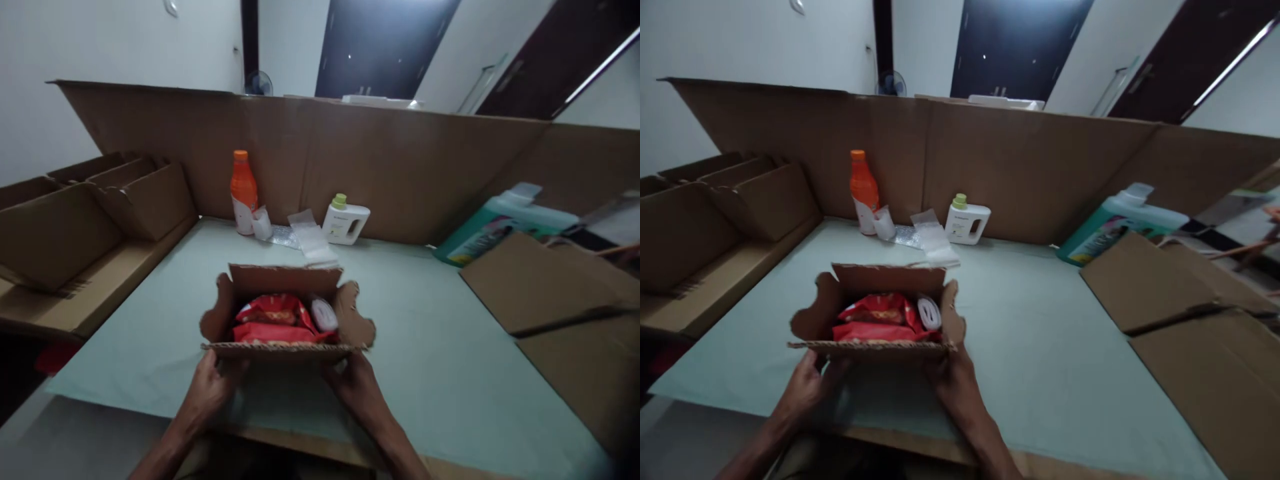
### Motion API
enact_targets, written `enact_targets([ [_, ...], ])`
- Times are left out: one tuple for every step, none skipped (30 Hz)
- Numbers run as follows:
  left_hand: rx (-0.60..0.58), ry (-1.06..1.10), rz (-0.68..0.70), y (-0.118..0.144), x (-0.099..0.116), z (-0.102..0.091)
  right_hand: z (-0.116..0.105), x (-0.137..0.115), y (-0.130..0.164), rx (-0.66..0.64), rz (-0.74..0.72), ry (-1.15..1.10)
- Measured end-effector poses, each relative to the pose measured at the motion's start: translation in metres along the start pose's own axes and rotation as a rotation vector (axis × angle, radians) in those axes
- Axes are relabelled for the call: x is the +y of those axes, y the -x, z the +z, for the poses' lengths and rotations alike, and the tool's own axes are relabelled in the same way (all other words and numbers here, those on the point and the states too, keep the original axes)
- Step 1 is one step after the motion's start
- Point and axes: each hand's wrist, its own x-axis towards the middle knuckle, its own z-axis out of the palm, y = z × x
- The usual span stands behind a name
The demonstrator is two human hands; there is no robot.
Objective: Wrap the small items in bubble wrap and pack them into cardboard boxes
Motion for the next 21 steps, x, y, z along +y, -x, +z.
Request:
enact_targets([
  [0.028,-0.005,0.007,-0.002,0.007,-0.005,0.001,-0.005,-0.005,-0.002,-0.007,-0.006],
  [0.043,-0.002,0.026,-0.005,0.015,-0.005,-0.001,-0.009,-0.009,-0.001,-0.002,-0.011],
  [0.042,0.003,0.053,-0.009,0.025,-0.001,-0.005,-0.01,-0.013,0.0,0.012,-0.016],
  [0.032,0.01,0.085,-0.012,0.034,0.006,-0.012,-0.009,-0.015,0.0,0.032,-0.02],
  [0.006,0.022,0.126,-0.014,0.042,0.014,-0.02,-0.008,-0.014,0.007,0.052,-0.022],
  [-0.023,0.034,0.173,-0.014,0.047,0.023,-0.028,-0.005,-0.011,0.032,0.066,-0.021],
  [-0.051,0.048,0.22,-0.012,0.049,0.031,-0.034,-0.002,-0.007,0.067,0.07,-0.018],
  [-0.075,0.058,0.254,-0.009,0.049,0.037,-0.039,0.001,-0.002,0.097,0.068,-0.013],
  [-0.086,0.065,0.265,-0.005,0.045,0.04,-0.041,0.003,0.003,0.112,0.065,-0.007],
  [-0.085,0.068,0.248,-0.001,0.04,0.04,-0.039,0.004,0.006,0.107,0.065,-0.002],
  [-0.072,0.069,0.214,0.003,0.033,0.038,-0.035,0.004,0.008,0.085,0.068,0.001],
  [-0.053,0.067,0.175,0.007,0.026,0.035,-0.029,0.004,0.007,0.05,0.076,0.001],
  [-0.034,0.062,0.139,0.009,0.019,0.029,-0.022,0.003,0.005,0.015,0.085,0.001],
  [-0.017,0.051,0.114,0.011,0.012,0.024,-0.015,0.002,0.001,-0.009,0.093,0.0],
  [-0.008,0.036,0.1,0.011,0.007,0.018,-0.009,0.001,-0.002,-0.025,0.097,0.002],
  [-0.011,0.016,0.095,0.012,0.003,0.012,-0.005,0.001,-0.006,-0.037,0.095,0.004],
  [-0.02,-0.007,0.097,0.012,0.001,0.007,-0.003,0.001,-0.008,-0.046,0.087,0.005],
  [-0.027,-0.031,0.105,0.012,-0.002,0.003,-0.002,0.002,-0.008,-0.048,0.075,0.007],
  [-0.028,-0.054,0.121,0.011,-0.003,-0.001,-0.003,0.003,-0.007,-0.048,0.063,0.01],
  [-0.026,-0.074,0.143,0.01,-0.005,-0.004,-0.004,0.006,-0.005,-0.045,0.056,0.015],
  [-0.025,-0.095,0.168,0.009,-0.006,-0.007,-0.006,0.009,-0.001,-0.036,0.059,0.021],
])
